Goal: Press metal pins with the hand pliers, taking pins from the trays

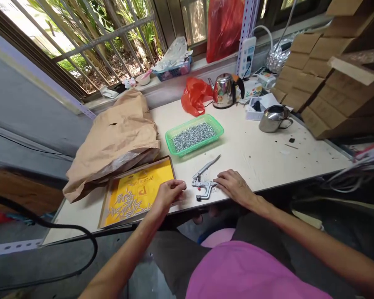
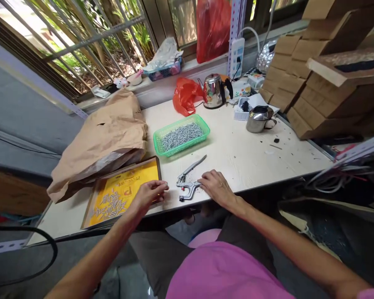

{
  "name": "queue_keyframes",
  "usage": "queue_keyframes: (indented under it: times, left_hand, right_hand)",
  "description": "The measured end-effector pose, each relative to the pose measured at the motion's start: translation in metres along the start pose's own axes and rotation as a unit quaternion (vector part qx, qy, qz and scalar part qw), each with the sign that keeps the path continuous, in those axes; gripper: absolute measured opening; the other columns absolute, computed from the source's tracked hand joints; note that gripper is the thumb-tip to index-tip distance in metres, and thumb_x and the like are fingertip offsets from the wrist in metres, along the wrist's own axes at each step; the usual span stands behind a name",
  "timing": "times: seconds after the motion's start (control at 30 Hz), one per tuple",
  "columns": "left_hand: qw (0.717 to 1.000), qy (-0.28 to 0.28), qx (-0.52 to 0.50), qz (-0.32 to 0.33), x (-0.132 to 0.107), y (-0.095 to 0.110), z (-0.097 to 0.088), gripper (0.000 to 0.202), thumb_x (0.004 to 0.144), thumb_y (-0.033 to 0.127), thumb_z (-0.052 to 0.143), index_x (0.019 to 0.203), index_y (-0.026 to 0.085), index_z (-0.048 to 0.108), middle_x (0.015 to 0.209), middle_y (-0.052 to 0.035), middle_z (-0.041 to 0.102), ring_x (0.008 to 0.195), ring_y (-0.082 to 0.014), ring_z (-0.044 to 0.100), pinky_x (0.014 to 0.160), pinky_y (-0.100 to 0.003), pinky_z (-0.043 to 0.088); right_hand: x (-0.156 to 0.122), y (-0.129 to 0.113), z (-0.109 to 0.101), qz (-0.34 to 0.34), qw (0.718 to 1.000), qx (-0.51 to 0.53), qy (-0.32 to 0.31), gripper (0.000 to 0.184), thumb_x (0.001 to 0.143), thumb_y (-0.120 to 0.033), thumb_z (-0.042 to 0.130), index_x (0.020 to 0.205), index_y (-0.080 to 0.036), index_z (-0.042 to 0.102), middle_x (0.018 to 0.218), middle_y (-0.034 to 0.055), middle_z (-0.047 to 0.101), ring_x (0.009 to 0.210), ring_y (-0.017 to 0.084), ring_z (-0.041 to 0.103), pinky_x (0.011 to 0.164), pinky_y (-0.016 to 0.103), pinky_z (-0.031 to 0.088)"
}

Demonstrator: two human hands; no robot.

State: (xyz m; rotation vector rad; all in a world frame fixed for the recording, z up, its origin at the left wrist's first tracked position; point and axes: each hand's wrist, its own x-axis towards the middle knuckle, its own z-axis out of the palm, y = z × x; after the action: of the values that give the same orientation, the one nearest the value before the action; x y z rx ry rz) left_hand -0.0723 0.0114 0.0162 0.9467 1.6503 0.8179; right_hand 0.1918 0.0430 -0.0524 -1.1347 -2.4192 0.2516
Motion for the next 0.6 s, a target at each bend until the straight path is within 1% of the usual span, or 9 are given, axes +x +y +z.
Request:
queue_keyframes:
  times: [0.07,0.1,0.17,0.27,0.33,0.47,0.6]
  left_hand:
    - [0.999,-0.024,-0.015,-0.016,-0.005,-0.006,0.022,0.042,0.057,0.044,0.08,0.078,0.011,0.066,0.059,0.0002,0.06,0.047,-0.0083,0.051,0.044,-0.02,0.041]
    - [0.999,-0.028,-0.009,-0.021,-0.005,-0.01,0.03,0.042,0.056,0.045,0.08,0.075,0.01,0.066,0.053,0.0021,0.057,0.043,-0.0069,0.047,0.041,-0.019,0.037]
    - [0.999,-0.034,0.014,-0.032,-0.001,-0.015,0.038,0.04,0.057,0.045,0.08,0.071,0.01,0.065,0.047,0.0041,0.052,0.038,-0.0052,0.042,0.038,-0.018,0.031]
    - [0.996,-0.056,0.043,-0.051,0.007,-0.016,0.04,0.037,0.06,0.044,0.079,0.065,0.011,0.063,0.043,0.0048,0.05,0.035,-0.0041,0.038,0.036,-0.018,0.027]
    - [0.994,-0.07,0.056,-0.069,0.011,-0.014,0.04,0.034,0.063,0.042,0.078,0.066,0.011,0.063,0.041,0.0053,0.049,0.034,-0.0041,0.037,0.036,-0.018,0.026]
    - [0.99,-0.068,0.074,-0.097,0.013,-0.01,0.043,0.026,0.066,0.033,0.077,0.068,0.01,0.065,0.039,0.0057,0.048,0.034,-0.0047,0.037,0.036,-0.018,0.027]
    - [0.984,-0.083,0.107,-0.118,0.016,-0.008,0.045,0.024,0.067,0.031,0.077,0.068,0.01,0.065,0.037,0.006,0.047,0.033,-0.0049,0.037,0.037,-0.019,0.027]
  right_hand:
    - [0.0,0.0,0.0,0.002,1.0,-0.003,0.002,0.02,0.094,-0.027,0.052,0.103,-0.021,0.069,0.102,0.0074,0.065,0.096,0.022,0.05,0.083,0.035,0.037]
    - [0.0,0.0,0.0,0.002,1.0,-0.004,0.003,0.02,0.094,-0.027,0.052,0.104,-0.021,0.069,0.102,0.0072,0.065,0.097,0.022,0.05,0.084,0.035,0.037]
    - [0.0,0.0,0.0,0.003,1.0,-0.005,0.004,0.021,0.094,-0.027,0.052,0.105,-0.022,0.069,0.103,0.0071,0.065,0.098,0.022,0.05,0.085,0.035,0.037]
    - [0.0,0.0,0.0,0.005,1.0,-0.005,0.005,0.022,0.095,-0.028,0.052,0.107,-0.022,0.069,0.104,0.0074,0.065,0.099,0.022,0.05,0.086,0.035,0.036]
    - [0.0,0.001,-0.001,0.008,1.0,-0.005,0.003,0.022,0.094,-0.029,0.052,0.107,-0.022,0.069,0.104,0.0075,0.065,0.099,0.022,0.05,0.086,0.035,0.036]
    - [0.001,0.001,-0.002,0.01,1.0,-0.003,-0.004,0.023,0.094,-0.029,0.052,0.108,-0.022,0.069,0.105,0.0079,0.064,0.1,0.022,0.049,0.087,0.035,0.036]
    - [0.0,0.003,-0.002,0.01,1.0,0.004,-0.008,0.024,0.095,-0.03,0.051,0.108,-0.022,0.069,0.105,0.0078,0.064,0.101,0.022,0.049,0.088,0.036,0.036]
